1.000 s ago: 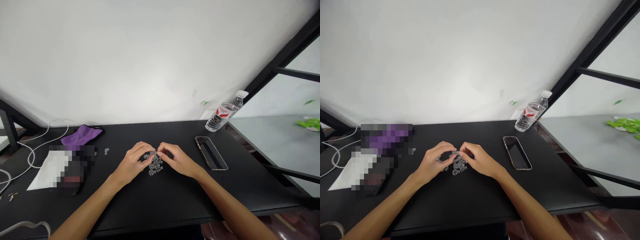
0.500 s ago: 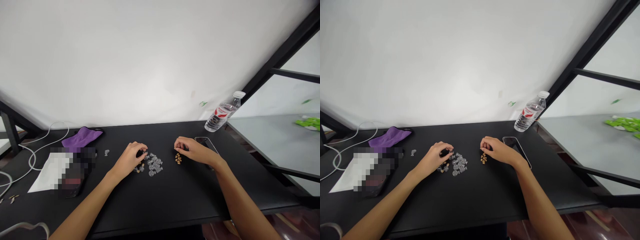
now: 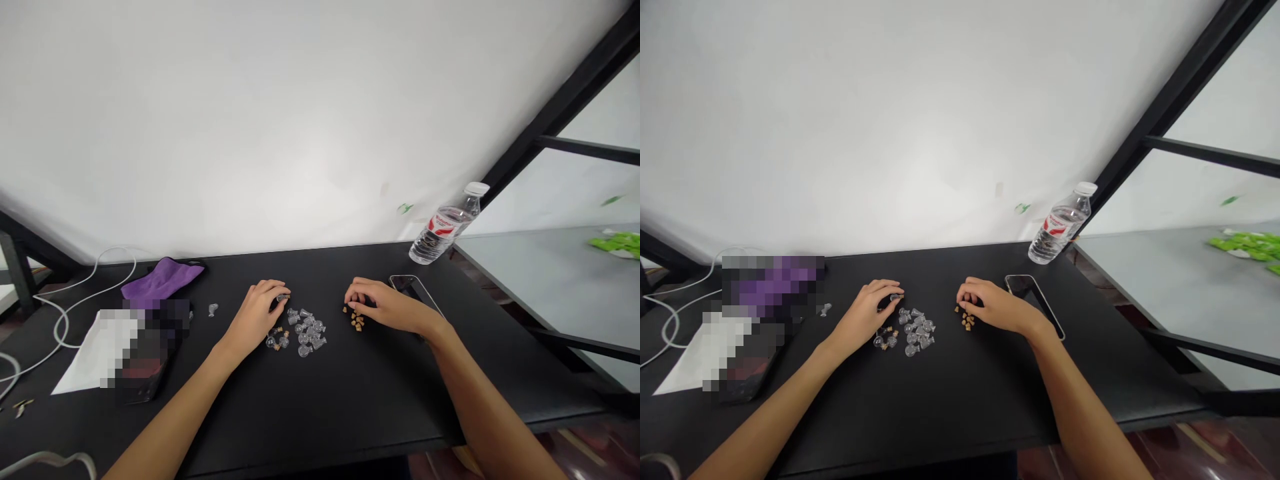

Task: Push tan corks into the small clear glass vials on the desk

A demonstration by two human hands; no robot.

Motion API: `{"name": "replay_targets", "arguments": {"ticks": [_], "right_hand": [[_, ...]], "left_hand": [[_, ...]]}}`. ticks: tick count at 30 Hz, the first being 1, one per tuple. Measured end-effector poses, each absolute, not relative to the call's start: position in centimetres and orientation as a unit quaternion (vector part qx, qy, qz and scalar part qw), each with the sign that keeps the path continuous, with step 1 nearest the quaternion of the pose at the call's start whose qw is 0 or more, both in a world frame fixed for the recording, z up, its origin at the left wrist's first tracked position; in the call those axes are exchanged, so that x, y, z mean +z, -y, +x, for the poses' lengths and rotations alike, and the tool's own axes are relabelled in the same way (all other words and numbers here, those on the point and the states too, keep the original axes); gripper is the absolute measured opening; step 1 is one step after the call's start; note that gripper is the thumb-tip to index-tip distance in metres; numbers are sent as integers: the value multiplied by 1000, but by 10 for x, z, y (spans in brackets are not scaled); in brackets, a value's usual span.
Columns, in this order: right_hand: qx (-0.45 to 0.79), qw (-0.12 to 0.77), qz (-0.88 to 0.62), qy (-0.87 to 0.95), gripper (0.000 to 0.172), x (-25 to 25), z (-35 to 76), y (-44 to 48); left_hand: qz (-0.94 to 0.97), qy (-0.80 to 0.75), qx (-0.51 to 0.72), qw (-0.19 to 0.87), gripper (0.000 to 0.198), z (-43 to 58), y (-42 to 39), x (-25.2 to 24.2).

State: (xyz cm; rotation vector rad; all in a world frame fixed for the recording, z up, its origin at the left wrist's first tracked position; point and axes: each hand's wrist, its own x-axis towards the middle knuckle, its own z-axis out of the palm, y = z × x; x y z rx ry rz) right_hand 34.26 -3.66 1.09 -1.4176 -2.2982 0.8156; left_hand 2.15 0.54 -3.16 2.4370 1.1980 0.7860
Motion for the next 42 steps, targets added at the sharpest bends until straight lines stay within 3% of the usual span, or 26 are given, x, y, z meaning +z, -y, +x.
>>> {"name": "replay_targets", "arguments": {"ticks": [12,30,38,42], "right_hand": [[287,164,-488,808,35,10,335,37],[290,160,-465,821,28,0,333,34],[312,294,-466,774,23,15,303,43],[344,316,-440,767,25,20,281,51]], "left_hand": [[851,-423,265,165,17,24,-3,-24],[824,-378,357,224,13,29,8,-14],[816,-326,408,250,12,38,19,-7],[823,-288,423,248,15,44,27,-7]]}}
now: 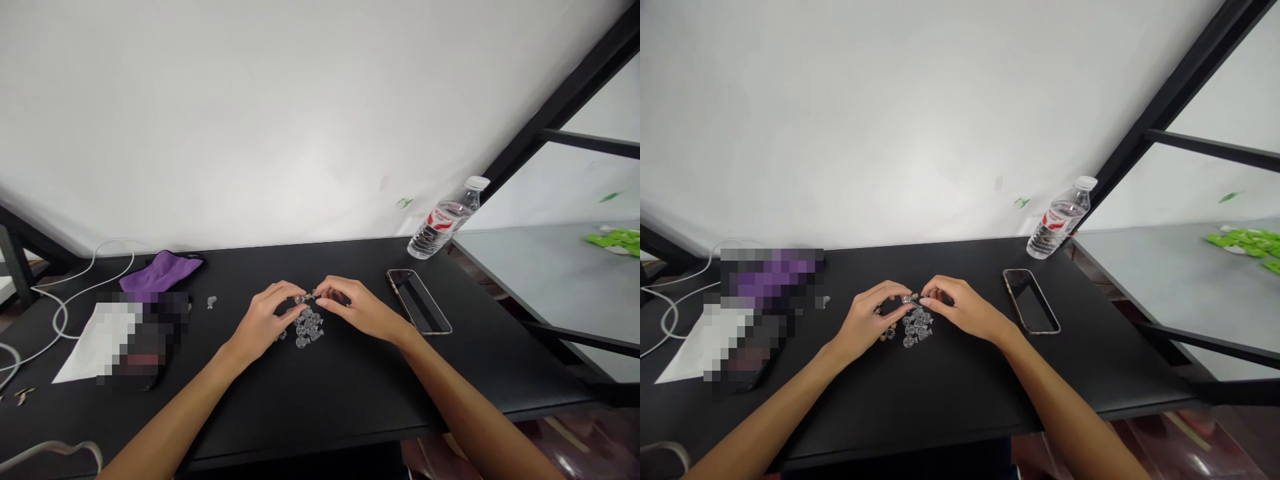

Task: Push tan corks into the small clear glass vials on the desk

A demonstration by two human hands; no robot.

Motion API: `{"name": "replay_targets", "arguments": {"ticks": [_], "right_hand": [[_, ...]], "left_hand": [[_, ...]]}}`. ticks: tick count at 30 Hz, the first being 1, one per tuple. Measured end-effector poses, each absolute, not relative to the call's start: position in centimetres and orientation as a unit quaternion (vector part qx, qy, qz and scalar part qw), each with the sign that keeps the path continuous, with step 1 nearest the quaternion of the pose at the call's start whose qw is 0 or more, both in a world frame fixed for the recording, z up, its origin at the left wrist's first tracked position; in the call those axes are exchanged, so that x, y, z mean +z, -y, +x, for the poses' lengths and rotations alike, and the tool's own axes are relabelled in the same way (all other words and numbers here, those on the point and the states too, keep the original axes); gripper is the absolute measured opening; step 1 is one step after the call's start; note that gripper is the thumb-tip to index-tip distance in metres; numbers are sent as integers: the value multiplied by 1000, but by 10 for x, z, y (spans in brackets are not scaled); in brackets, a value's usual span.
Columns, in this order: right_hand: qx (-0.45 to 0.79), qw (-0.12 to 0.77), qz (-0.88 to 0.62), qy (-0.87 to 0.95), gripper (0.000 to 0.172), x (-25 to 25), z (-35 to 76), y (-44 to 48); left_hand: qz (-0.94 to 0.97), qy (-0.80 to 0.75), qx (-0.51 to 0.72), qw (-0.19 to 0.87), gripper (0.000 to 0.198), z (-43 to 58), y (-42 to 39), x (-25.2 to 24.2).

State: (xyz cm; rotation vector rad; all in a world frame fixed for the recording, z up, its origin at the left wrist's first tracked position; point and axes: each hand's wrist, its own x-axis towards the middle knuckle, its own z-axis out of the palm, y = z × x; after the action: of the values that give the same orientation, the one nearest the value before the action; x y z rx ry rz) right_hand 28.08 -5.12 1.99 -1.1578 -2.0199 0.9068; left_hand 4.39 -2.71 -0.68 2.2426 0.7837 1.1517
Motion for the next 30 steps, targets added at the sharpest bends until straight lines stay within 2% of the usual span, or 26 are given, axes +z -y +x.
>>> {"name": "replay_targets", "arguments": {"ticks": [13,17,24,30], "right_hand": [[359,296,-417,781,30,19,275,52],[332,285,-417,797,29,21,279,50],[323,281,-415,803,27,23,282,50],[269,294,-476,784,24,27,311,45]], "left_hand": [[814,-296,422,267,14,49,34,-4],[798,-313,416,303,15,52,30,-5],[732,-328,419,425,16,56,24,-3],[723,-380,378,435,13,32,5,-8]]}}
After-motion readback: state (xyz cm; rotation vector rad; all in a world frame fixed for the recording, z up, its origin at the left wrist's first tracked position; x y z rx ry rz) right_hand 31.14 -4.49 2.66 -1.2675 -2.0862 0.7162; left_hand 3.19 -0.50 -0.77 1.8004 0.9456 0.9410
